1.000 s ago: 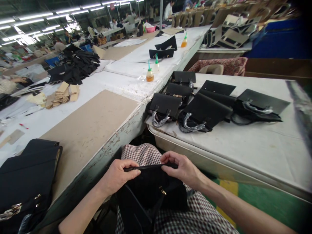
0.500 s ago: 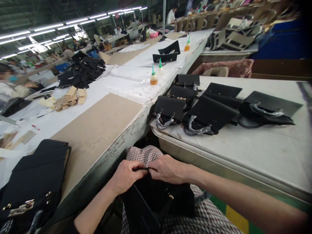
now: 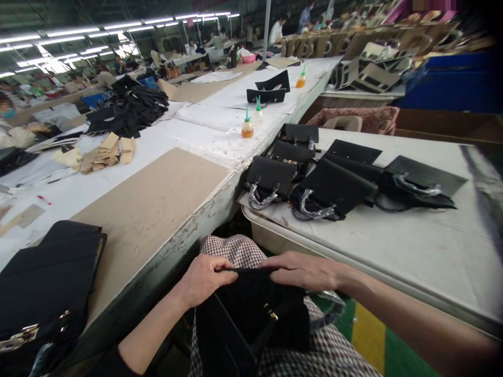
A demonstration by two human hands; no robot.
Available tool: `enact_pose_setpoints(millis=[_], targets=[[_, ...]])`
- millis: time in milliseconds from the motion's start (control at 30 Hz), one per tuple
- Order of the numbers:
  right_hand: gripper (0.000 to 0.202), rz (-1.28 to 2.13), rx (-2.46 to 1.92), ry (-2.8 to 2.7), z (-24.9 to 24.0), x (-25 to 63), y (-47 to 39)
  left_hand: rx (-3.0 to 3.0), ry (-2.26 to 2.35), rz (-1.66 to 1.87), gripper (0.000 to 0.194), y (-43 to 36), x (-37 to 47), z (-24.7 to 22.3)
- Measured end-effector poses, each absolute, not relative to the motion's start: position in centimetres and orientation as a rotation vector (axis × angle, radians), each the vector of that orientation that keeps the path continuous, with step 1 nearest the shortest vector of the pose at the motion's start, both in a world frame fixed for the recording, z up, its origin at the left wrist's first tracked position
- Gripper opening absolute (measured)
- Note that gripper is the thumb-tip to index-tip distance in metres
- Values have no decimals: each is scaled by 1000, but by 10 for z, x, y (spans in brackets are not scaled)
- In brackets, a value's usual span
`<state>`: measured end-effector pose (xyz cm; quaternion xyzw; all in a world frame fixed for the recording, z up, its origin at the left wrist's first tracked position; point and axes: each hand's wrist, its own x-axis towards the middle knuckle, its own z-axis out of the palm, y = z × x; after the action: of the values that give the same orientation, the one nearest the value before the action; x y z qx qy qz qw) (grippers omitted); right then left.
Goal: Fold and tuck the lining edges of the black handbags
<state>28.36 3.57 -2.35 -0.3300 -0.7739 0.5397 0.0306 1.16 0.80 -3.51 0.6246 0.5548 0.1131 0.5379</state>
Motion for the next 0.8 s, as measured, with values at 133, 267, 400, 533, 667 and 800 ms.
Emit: enact_pose_setpoints(millis=[133,267,400,533,667,800], targets=[[15,1290,-1077,-2485,-37,242,32,1509,1270,271,23,11,8,-31],[10,1293,-1106,-2447,-53,223,32,1527,1273,265,31,10,-2,-19],[7,1322,-1102,-2356,-60,228,33,1696,1308,358,18,6,1,-14],[10,1242,-1178,-2322,-65,233,28,1872,1323,400,11,2,14,-18],[11,1091,-1230,-2374,-63,233,20,2078,1360,382,11,0,20,-21],[10,998,-1255,-2441,-55,233,14,2261,1351,278,9,-2,20,-20]])
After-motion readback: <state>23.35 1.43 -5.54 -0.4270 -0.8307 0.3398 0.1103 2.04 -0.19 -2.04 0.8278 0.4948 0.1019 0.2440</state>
